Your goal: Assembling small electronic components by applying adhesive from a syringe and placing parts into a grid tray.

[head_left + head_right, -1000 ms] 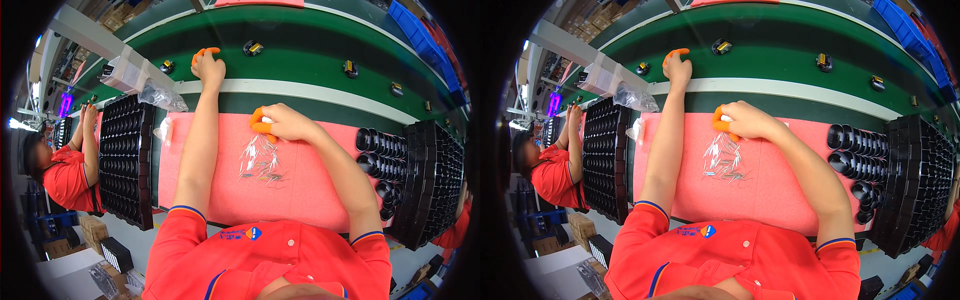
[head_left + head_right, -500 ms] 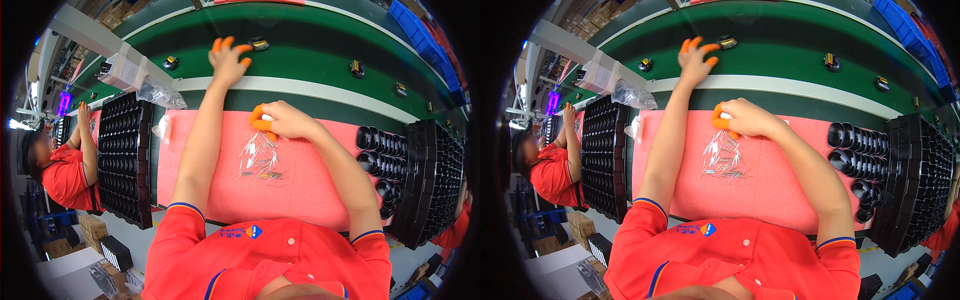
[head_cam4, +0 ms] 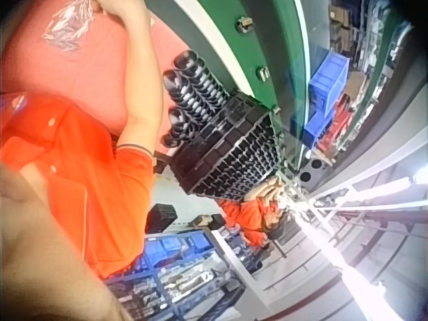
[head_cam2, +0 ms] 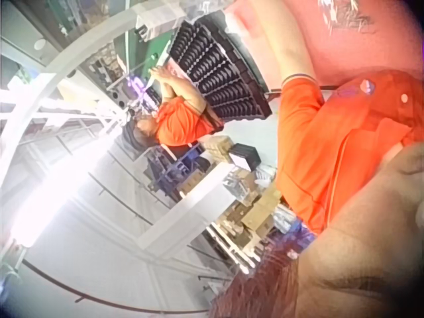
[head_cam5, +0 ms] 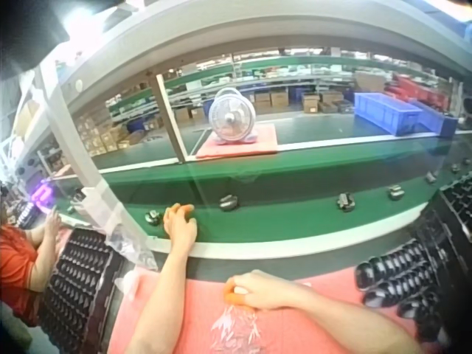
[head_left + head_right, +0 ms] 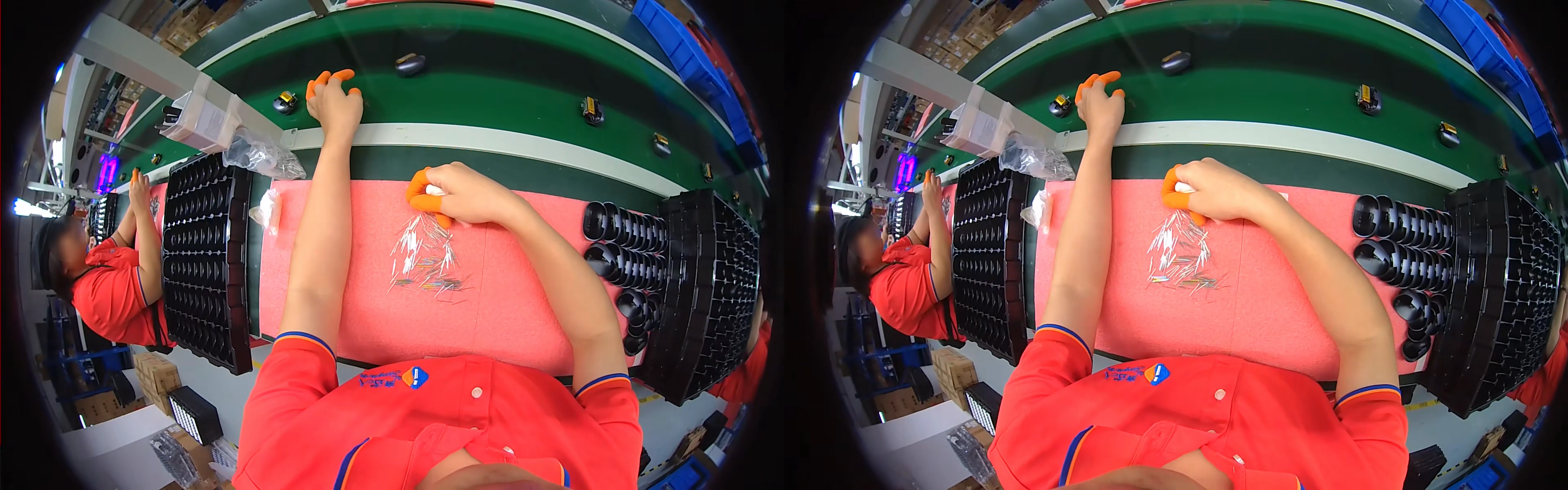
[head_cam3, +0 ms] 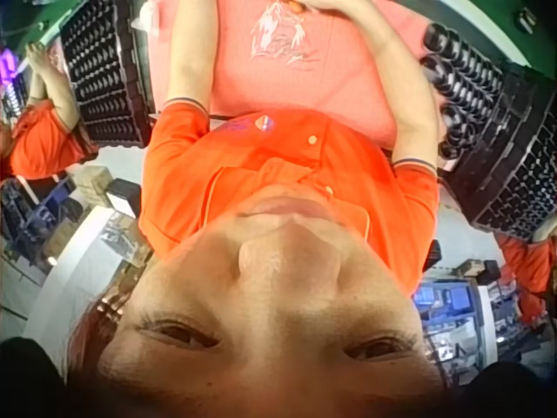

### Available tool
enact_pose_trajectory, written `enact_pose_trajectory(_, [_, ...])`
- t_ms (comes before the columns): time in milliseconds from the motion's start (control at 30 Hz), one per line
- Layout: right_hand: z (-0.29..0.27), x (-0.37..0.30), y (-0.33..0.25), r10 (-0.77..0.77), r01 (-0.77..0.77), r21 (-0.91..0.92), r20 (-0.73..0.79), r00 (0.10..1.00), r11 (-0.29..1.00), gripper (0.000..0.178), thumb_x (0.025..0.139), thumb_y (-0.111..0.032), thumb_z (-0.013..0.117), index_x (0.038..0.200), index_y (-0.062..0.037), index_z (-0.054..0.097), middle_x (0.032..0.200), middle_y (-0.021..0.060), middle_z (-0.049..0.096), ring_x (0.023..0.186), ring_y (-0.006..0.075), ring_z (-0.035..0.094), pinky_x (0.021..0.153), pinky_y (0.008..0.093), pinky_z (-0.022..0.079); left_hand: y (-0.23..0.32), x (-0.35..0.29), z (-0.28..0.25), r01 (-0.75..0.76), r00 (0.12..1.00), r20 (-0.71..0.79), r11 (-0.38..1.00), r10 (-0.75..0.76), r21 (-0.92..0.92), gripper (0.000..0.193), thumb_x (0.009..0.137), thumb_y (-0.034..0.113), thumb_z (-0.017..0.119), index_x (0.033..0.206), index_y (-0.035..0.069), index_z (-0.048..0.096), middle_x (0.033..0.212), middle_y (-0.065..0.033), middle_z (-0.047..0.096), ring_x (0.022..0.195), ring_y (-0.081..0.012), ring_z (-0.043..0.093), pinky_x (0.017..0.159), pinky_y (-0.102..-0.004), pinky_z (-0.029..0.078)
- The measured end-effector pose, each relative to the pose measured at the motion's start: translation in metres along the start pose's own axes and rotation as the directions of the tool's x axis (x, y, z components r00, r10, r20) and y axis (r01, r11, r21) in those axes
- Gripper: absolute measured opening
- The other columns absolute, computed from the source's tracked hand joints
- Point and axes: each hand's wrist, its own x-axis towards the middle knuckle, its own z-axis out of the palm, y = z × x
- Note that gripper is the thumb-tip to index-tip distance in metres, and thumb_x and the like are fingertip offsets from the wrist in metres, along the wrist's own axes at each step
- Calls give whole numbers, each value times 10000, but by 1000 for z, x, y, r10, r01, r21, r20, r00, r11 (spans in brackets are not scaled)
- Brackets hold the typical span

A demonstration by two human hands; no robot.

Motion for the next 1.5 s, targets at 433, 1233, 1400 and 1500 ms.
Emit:
enact_pose_trajectory(433, [0,-3,0,15,-15,38,-6,1000,999,205,897,-175,571,1001,-8,631,589,75,585,403,103,454,414,264,363,-26,27,-12,423,906,-61,900,-419,109,743,740,348,747,1357,65,443,1309,-296,459,1337,-419,308,1066,-494,278])
enact_pose_trajectory(1233, [-27,-20,-20,-109,202,469,-217,970,860,300,957,-235,522,1068,22,632,667,79,642,393,59,494,368,199,361,86,-7,-44,570,673,738,-600,-52,-561,529,994,439,358,1224,-31,437,1273,-235,447,1134,-377,511,934,-548,463])
enact_pose_trajectory(1400, [-48,-33,-15,-209,564,595,-559,802,572,489,1022,-349,338,1140,62,576,607,91,594,337,79,436,326,183,320,118,-45,-28,719,691,682,-328,240,-613,300,949,218,520,1153,-2,518,1045,-147,560,951,-309,600,848,-466,517])
enact_pose_trajectory(1500, [-65,-52,-30,-261,654,471,-656,708,592,521,1038,-339,285,1184,84,552,560,57,528,359,73,388,374,187,332,129,-61,-29,765,644,747,-160,165,-623,248,950,110,509,1176,15,539,1075,-123,562,985,-285,603,833,-430,523])
